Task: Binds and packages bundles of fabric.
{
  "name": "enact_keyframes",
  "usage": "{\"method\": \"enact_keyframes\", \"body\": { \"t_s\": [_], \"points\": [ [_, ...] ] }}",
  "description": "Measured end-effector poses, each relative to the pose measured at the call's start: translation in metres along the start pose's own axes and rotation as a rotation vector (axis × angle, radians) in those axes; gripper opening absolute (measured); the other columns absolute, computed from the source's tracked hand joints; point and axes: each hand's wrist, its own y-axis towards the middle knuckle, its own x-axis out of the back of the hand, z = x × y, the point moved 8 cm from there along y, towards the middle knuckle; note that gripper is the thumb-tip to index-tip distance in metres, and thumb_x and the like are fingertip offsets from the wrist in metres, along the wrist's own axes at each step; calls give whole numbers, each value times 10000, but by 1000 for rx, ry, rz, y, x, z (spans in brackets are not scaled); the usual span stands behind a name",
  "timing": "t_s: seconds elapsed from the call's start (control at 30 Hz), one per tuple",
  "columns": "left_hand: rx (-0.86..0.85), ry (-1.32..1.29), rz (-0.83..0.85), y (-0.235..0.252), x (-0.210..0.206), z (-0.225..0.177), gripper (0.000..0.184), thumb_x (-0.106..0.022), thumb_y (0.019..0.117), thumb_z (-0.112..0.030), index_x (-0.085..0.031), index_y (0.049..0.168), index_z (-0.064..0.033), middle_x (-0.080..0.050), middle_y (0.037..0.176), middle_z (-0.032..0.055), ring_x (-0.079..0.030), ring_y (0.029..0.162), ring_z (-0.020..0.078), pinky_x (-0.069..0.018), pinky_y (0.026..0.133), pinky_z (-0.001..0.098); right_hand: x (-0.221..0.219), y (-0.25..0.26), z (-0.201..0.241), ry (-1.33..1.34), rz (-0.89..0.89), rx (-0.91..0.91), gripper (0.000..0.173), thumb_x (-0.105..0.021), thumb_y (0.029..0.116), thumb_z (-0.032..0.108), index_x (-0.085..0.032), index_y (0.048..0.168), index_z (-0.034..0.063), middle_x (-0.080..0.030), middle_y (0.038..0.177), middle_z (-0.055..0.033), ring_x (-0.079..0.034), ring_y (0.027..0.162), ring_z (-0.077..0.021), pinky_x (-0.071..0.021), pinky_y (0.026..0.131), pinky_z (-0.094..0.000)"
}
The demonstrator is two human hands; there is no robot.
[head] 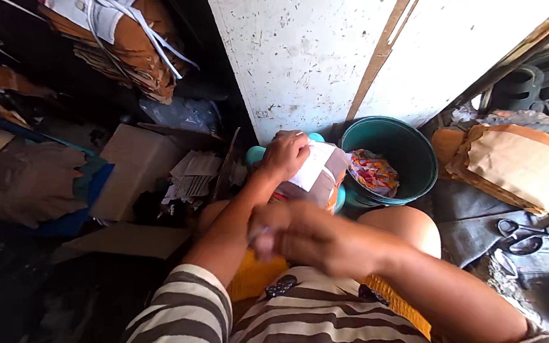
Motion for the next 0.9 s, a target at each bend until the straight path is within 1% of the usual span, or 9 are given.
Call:
{"method": "enact_keyframes", "body": {
  "t_s": [0.07, 0.13, 0.2, 0.33, 0.4, 0.53, 0.67, 0.8, 0.9],
  "points": [
    [60, 6, 84, -14, 8, -9, 219, -574, 1026, -180, -677, 1012, 13, -688, 991, 178, -681, 1004, 326, -533, 895, 518, 42, 2, -8, -82, -38, -67, 253, -403, 1024, 51, -646, 1007, -16, -648, 850, -30, -618, 786, -52, -531, 723, -236],
    [6, -6, -108, -24, 12, -6, 150, -655, 923, -92, -701, 989, 34, -712, 941, 196, -712, 922, 346, -570, 819, 528, 88, 3, -20, -144, -119, -92, 261, -392, 1013, 57, -649, 992, 15, -667, 877, -29, -667, 798, -92, -596, 749, -292],
    [-5, -44, -175, -26, 13, -3, 151, -598, 973, -90, -664, 889, 16, -674, 824, 173, -696, 829, 339, -561, 741, 517, 128, 6, -39, -184, -222, -137, 247, -406, 1054, 108, -635, 989, 42, -675, 889, -17, -685, 828, -103, -606, 813, -331],
    [53, -231, -170, -24, 8, 11, 272, -495, 1062, -147, -691, 970, 17, -677, 853, 153, -683, 852, 286, -552, 815, 485, 177, 11, -99, -224, -450, -231, 190, -470, 1061, 119, -633, 985, 57, -639, 840, 16, -633, 771, -50, -559, 760, -262],
    [112, -342, -190, -24, 7, 16, 317, -442, 1070, -137, -709, 1014, 24, -704, 893, 148, -693, 879, 249, -556, 847, 465, 185, 11, -140, -187, -542, -292, 180, -483, 1065, 117, -635, 1015, 34, -642, 835, -7, -610, 738, -61, -528, 699, -261],
    [182, -449, -182, -21, 4, 25, 456, -376, 1114, -305, -696, 941, -30, -655, 815, 60, -622, 758, 143, -538, 747, 365, 180, 13, -197, -34, -573, -291, 168, -502, 1062, 118, -630, 1000, 29, -651, 765, -1, -594, 685, -67, -512, 674, -268],
    [228, -366, -52, -12, 3, 29, 213, -693, 965, -233, -633, 881, -47, -619, 740, 62, -611, 664, 165, -527, 634, 399, 178, 19, -210, -36, -527, -371, 136, -570, 1038, 118, -652, 970, 34, -629, 755, -18, -596, 674, -77, -529, 679, -295],
    [250, -163, 89, -3, 7, 27, 266, -660, 993, -284, -626, 893, -40, -599, 741, 94, -598, 683, 230, -498, 647, 460, 185, 17, -218, -102, -501, -448, 73, -675, 963, 99, -642, 966, 34, -636, 738, -43, -596, 646, -109, -520, 658, -336],
    [233, -30, 125, 4, 13, 21, 222, -641, 995, -239, -638, 1055, -25, -653, 846, 141, -655, 751, 294, -544, 696, 512, 189, 17, -223, -131, -503, -483, 80, -697, 918, 75, -654, 958, 20, -651, 785, -76, -622, 691, -158, -539, 679, -390]
  ]
}}
